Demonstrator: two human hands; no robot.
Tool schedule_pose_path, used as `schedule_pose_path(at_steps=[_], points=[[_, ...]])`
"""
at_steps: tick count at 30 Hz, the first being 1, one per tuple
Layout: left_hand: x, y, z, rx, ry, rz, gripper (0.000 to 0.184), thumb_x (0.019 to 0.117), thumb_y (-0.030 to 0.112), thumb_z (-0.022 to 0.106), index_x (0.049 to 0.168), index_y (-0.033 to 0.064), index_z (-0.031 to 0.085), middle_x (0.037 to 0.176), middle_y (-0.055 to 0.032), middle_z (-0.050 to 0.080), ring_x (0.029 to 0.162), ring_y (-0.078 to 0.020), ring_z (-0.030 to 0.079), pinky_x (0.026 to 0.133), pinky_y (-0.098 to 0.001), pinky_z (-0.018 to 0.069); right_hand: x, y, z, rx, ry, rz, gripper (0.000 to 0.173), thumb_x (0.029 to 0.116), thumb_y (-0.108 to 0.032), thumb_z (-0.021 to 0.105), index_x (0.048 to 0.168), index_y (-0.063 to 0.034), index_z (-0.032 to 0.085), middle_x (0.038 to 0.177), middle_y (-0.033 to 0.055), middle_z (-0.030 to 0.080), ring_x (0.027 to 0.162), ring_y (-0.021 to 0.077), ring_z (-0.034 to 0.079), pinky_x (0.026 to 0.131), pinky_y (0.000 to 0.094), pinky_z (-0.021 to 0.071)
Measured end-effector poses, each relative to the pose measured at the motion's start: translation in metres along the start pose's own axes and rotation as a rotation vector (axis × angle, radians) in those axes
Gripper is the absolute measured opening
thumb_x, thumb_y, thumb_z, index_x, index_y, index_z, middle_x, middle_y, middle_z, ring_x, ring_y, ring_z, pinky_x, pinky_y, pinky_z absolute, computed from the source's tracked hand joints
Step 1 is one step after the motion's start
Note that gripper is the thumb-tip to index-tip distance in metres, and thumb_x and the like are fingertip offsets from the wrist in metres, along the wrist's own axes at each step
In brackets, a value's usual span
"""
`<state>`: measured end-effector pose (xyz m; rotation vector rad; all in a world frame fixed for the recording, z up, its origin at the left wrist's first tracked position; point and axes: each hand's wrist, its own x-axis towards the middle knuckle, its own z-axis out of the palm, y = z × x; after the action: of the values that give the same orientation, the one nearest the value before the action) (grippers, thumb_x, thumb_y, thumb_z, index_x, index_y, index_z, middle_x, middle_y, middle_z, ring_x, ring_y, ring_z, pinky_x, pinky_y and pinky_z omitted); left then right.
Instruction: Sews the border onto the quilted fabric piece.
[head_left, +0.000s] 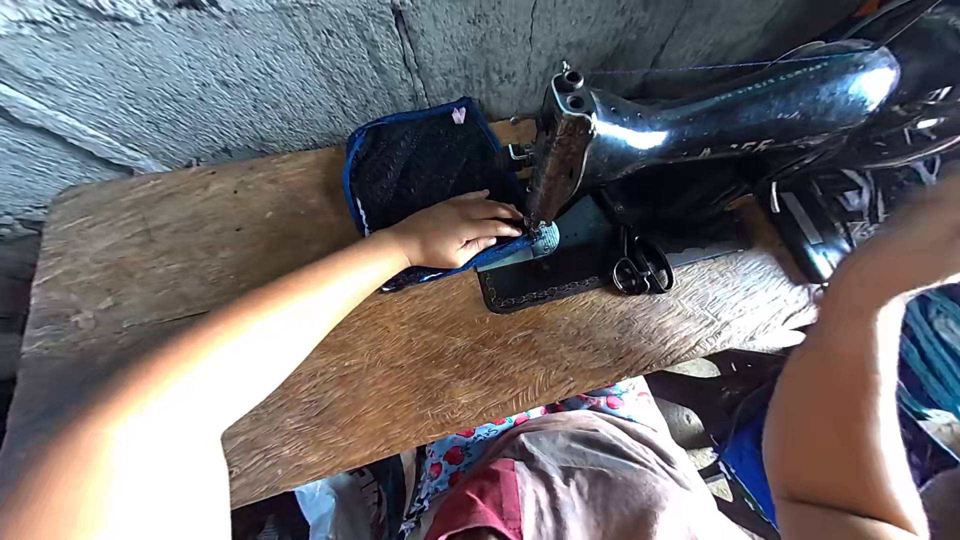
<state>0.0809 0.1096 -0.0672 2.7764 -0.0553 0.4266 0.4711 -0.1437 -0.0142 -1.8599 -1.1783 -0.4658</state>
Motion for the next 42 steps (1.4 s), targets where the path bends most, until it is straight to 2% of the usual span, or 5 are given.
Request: schedule_pose_path(at_steps=[6, 11, 24, 30, 42], points=[[-0.004, 0.009, 0.003, 0.002, -0.030, -0.075, 0.040, 0.1049, 0.018, 0.041, 0.132, 0.0093, 0.069, 0.145, -0.0132, 0.060, 0.139, -0.0320, 0.053, 0.121, -0.0533, 0.0320, 0.001, -0.150, 0.130, 0.723, -0.920, 0.607, 0.028, 0.1074, -0.009, 0.041, 0.084, -0.0113, 0.055, 0.058, -0.0085, 0.048, 0.045, -0.0011, 0.039, 0.044, 0.0161, 0.0347], [-0.007, 0.023, 0.014, 0.031, 0.042, -0.129, 0.039, 0.1022, 0.018, 0.045, 0.129, 0.0081, 0.071, 0.140, -0.0170, 0.061, 0.133, -0.0346, 0.055, 0.117, -0.0506, 0.0373, 0.003, -0.147, 0.203, 1.718, -0.854, 0.756, 0.032, 0.1096, -0.029, 0.033, 0.123, -0.0168, 0.060, 0.108, 0.0005, 0.071, 0.097, 0.0113, 0.067, 0.083, 0.0319, 0.0578], [0.036, 0.142, 0.065, 0.110, 0.061, -0.716, 0.062, 0.1015, 0.043, 0.057, 0.149, 0.0040, 0.051, 0.147, -0.0239, 0.050, 0.135, -0.0410, 0.048, 0.112, -0.0535, 0.0384, 0.017, -0.151, 0.197, 1.592, -0.859, 0.806, 0.030, 0.1075, -0.025, 0.045, 0.131, -0.0114, 0.057, 0.118, 0.0035, 0.066, 0.108, 0.0123, 0.065, 0.093, 0.0315, 0.0550], [0.001, 0.119, 0.049, 0.156, 0.107, -0.585, 0.058, 0.0983, 0.045, 0.058, 0.144, 0.0078, 0.059, 0.143, -0.0194, 0.056, 0.130, -0.0393, 0.054, 0.105, -0.0569, 0.0438, 0.021, -0.146, 0.127, 0.274, -1.000, 0.067, 0.026, 0.0970, -0.005, 0.064, 0.119, 0.0096, 0.066, 0.110, 0.0221, 0.069, 0.102, 0.0233, 0.066, 0.095, 0.0430, 0.0505], [0.011, 0.244, 0.091, 0.299, 0.365, -0.928, 0.043, 0.0885, 0.040, 0.068, 0.111, 0.0043, 0.072, 0.108, -0.0177, 0.070, 0.094, -0.0366, 0.069, 0.074, -0.0500, 0.0563, -0.028, -0.093, 0.116, 0.684, -0.797, -0.891, 0.021, 0.0974, -0.004, 0.060, 0.108, -0.0045, 0.078, 0.116, 0.0127, 0.074, 0.104, 0.0205, 0.072, 0.090, 0.0322, 0.0586]])
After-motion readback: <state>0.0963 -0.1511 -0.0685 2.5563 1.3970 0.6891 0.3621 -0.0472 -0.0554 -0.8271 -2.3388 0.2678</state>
